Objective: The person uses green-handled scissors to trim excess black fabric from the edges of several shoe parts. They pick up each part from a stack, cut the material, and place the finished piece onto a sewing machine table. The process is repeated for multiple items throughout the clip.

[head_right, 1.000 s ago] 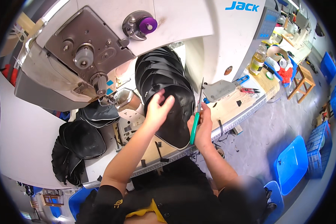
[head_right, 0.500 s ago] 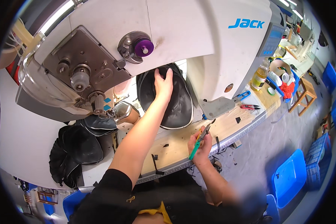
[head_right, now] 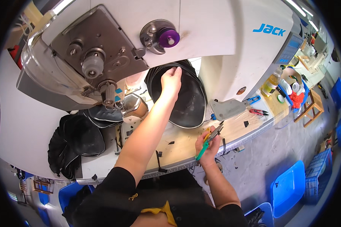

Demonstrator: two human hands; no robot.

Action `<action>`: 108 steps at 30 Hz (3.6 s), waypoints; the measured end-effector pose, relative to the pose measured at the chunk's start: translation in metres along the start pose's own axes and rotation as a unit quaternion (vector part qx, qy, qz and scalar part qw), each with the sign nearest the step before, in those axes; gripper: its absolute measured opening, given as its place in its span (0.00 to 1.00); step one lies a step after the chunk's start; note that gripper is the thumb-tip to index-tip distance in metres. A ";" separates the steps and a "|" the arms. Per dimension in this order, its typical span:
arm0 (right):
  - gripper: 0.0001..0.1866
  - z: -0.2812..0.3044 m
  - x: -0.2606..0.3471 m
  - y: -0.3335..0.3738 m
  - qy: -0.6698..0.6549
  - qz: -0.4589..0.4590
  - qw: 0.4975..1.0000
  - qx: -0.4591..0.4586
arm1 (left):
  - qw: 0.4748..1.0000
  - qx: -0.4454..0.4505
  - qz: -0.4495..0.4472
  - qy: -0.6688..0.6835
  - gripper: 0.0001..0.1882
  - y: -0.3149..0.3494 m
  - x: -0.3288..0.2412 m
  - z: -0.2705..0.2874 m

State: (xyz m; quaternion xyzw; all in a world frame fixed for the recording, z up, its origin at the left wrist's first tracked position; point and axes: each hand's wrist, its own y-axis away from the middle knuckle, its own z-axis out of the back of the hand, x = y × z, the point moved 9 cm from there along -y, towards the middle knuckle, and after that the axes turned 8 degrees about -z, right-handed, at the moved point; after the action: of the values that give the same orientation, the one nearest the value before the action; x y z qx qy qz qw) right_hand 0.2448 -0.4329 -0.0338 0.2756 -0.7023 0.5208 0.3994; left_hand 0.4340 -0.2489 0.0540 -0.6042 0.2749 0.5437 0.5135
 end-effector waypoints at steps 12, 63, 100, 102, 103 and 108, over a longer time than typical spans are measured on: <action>0.31 -0.003 -0.004 0.001 0.040 0.027 0.999 0.015 | 0.957 0.184 -0.223 -0.028 0.17 0.165 -0.025 0.054; 0.28 0.013 -0.033 -0.009 0.062 -0.041 0.997 -0.022 | 0.780 -0.271 -0.297 -0.479 0.22 0.207 0.009 0.505; 0.28 0.013 -0.032 -0.005 0.050 -0.023 0.997 -0.061 | 0.728 -0.034 -0.619 -0.292 0.11 0.284 -0.125 0.361; 0.29 0.009 -0.027 -0.004 0.040 -0.032 0.997 -0.063 | 0.758 -0.029 -0.607 -0.236 0.17 0.271 -0.124 0.351; 0.30 0.005 -0.021 -0.003 0.038 -0.036 0.997 -0.057 | 0.787 -0.017 -0.585 -0.196 0.18 0.259 -0.123 0.344; 0.28 0.004 -0.015 -0.003 0.028 0.022 0.999 -0.041 | 0.860 -0.076 -0.427 -0.270 0.17 0.195 -0.075 0.345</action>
State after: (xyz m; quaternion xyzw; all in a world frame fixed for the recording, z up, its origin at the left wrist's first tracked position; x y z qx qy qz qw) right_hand 0.2538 -0.4376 -0.0452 0.2287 -0.7174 0.5075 0.4188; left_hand 0.1120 -0.0115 0.1025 -0.5288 -0.2014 0.4324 0.7021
